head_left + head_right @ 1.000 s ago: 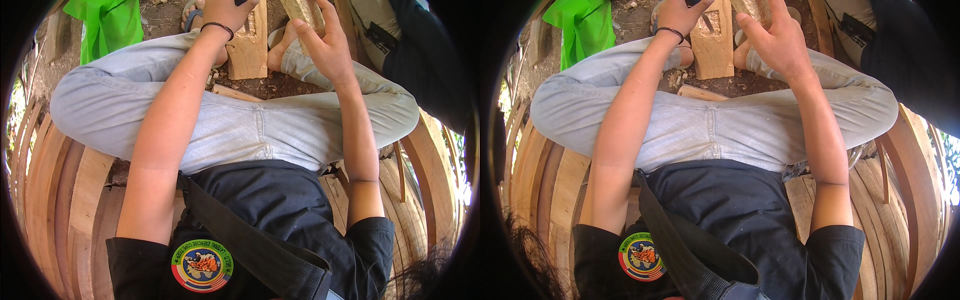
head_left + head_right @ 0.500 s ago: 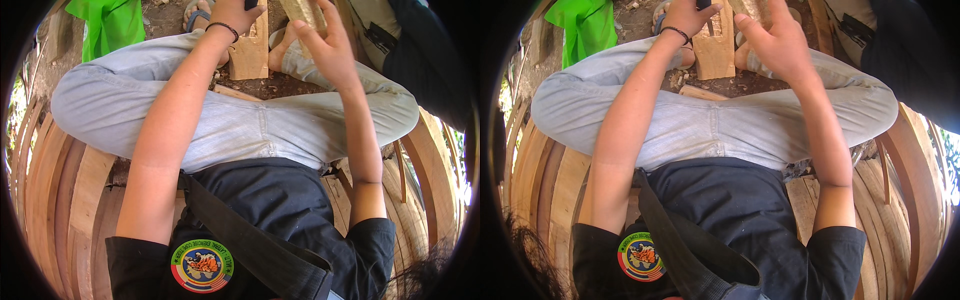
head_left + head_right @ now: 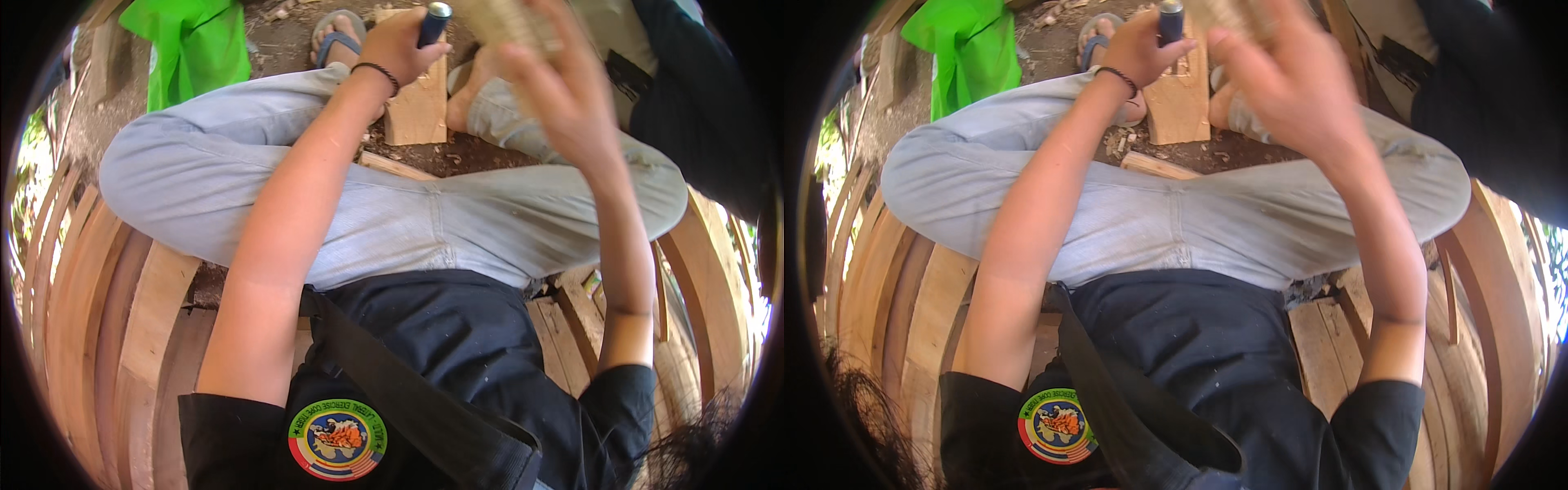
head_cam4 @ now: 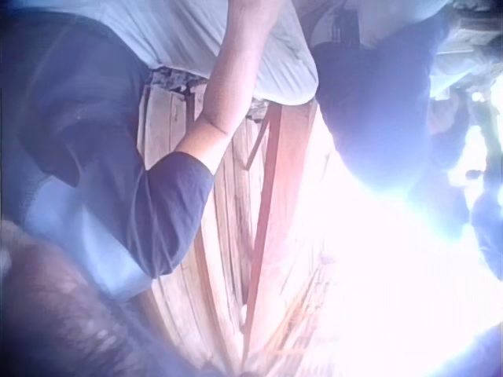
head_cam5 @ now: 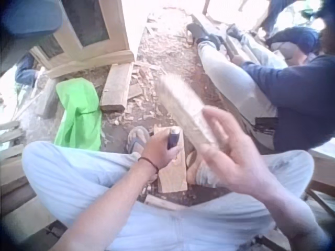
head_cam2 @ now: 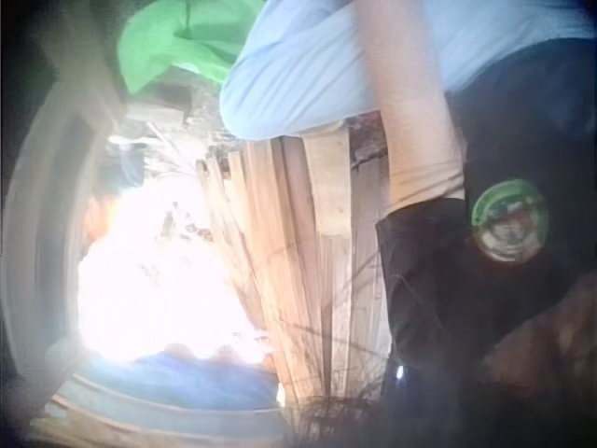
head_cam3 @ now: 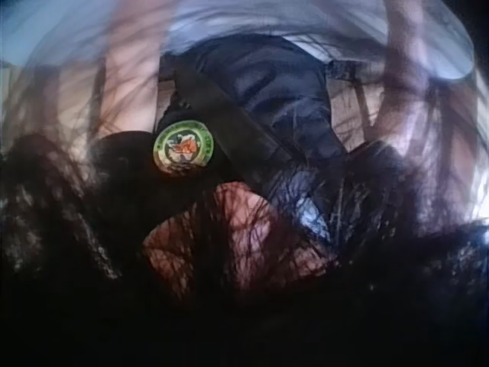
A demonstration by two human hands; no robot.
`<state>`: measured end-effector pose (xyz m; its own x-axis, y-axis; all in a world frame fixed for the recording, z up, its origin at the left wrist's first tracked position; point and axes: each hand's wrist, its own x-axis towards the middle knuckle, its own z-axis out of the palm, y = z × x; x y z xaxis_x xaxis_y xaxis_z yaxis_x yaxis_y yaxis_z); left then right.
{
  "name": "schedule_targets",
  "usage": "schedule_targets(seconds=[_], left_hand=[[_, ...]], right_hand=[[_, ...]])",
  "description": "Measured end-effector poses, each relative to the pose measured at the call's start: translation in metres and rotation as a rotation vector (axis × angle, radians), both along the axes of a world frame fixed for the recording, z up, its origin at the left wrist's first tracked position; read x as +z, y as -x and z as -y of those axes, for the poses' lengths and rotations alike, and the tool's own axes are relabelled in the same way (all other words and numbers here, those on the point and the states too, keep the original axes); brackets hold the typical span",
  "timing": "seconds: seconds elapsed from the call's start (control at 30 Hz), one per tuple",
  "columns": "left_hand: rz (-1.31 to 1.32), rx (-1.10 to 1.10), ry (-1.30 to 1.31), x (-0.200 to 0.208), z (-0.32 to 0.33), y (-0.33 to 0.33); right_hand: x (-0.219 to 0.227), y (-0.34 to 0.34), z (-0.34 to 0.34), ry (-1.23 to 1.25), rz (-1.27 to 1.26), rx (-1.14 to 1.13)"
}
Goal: The person uses a small hand tool to carve and shave out a recessed section in a piece of wood, while also handling another smaller wooden component.
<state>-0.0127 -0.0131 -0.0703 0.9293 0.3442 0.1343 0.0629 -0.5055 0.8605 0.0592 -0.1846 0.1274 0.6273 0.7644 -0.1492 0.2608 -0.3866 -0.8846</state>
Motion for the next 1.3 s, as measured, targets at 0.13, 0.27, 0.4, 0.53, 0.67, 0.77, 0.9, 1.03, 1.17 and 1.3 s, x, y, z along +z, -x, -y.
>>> schedule_targets(seconds=[0.13, 0.27, 0.4, 0.53, 0.67, 0.77, 0.9, 1.03, 1.17, 1.3], left_hand=[[-0.205, -0.017, -0.121, 0.014, -0.004, -0.011], [-0.212, 0.086, -0.068, 0.005, -0.003, 0.004], [-0.38, 0.767, 0.782, -0.022, -0.035, 0.014], [-0.289, 1.123, 1.046, -0.041, -0.061, 0.043], [-0.438, 0.576, 0.566, -0.004, -0.054, 0.013], [-0.54, 0.574, 0.385, -0.015, -0.046, 0.011], [-0.419, 0.516, -0.063, -0.016, -0.03, 0.011], [-0.38, 0.392, -0.166, -0.01, -0.03, 0.012], [-0.423, 0.176, 0.06, 0.009, -0.012, 0.008], [0.019, 0.159, -0.123, -0.003, 0.022, 0.011]], right_hand=[[-0.037, -0.022, 0.006, 0.116, 0.22, 0.135], [-0.021, -0.044, 0.012, 0.267, -0.071, -0.001], [-0.035, -0.04, 0.046, -0.016, -0.148, -0.289], [-0.047, -0.015, 0.051, -0.166, -0.639, -0.608], [-0.053, -0.014, 0.045, -0.046, -0.647, -0.615], [-0.05, -0.011, 0.038, -0.028, -0.572, -0.541], [-0.053, -0.01, 0.042, -0.077, -0.715, -0.518], [-0.064, -0.034, 0.046, -0.552, -0.839, 0.232], [-0.047, -0.008, 0.039, 0.03, -0.207, -0.282], [-0.001, -0.004, 0.029, -0.094, 0.078, -0.184]])
